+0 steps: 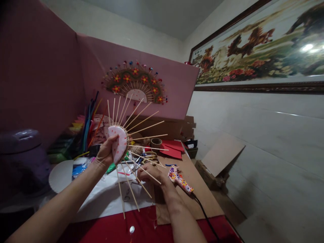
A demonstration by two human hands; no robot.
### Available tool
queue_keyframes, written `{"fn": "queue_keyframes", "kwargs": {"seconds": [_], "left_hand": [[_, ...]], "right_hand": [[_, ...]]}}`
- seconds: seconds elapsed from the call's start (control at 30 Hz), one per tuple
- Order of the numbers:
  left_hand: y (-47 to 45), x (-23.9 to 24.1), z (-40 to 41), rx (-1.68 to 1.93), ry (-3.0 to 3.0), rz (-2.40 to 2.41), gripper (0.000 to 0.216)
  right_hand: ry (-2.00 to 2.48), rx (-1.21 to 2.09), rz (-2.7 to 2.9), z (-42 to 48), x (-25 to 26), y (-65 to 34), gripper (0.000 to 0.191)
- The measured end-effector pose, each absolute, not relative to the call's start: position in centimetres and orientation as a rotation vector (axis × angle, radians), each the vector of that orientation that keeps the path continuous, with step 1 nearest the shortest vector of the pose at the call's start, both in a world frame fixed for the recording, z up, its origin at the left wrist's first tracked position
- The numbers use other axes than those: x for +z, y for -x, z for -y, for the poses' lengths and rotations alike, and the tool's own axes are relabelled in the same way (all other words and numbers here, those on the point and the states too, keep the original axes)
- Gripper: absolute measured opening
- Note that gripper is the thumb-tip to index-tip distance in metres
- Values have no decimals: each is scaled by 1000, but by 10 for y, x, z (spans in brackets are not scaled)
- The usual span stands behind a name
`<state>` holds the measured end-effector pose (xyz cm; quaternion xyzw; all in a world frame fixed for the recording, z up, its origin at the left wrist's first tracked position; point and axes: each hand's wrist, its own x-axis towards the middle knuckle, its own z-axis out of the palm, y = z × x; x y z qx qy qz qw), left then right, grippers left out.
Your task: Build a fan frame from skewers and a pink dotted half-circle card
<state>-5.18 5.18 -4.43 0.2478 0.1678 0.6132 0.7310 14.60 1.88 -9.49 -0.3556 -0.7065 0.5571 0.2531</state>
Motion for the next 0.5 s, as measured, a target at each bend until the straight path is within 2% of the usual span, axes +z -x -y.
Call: {"fn": "queue_keyframes", "kwargs": {"seconds": [0.37, 0.5], "left_hand": [[49, -48, -54, 1324, -546, -367, 19], [47, -47, -53, 1342, -522, -368, 19]], "right_hand": [[982, 1445, 1882, -12, -89, -147, 17], [971, 1527, 1857, -14, -92, -149, 13]]}}
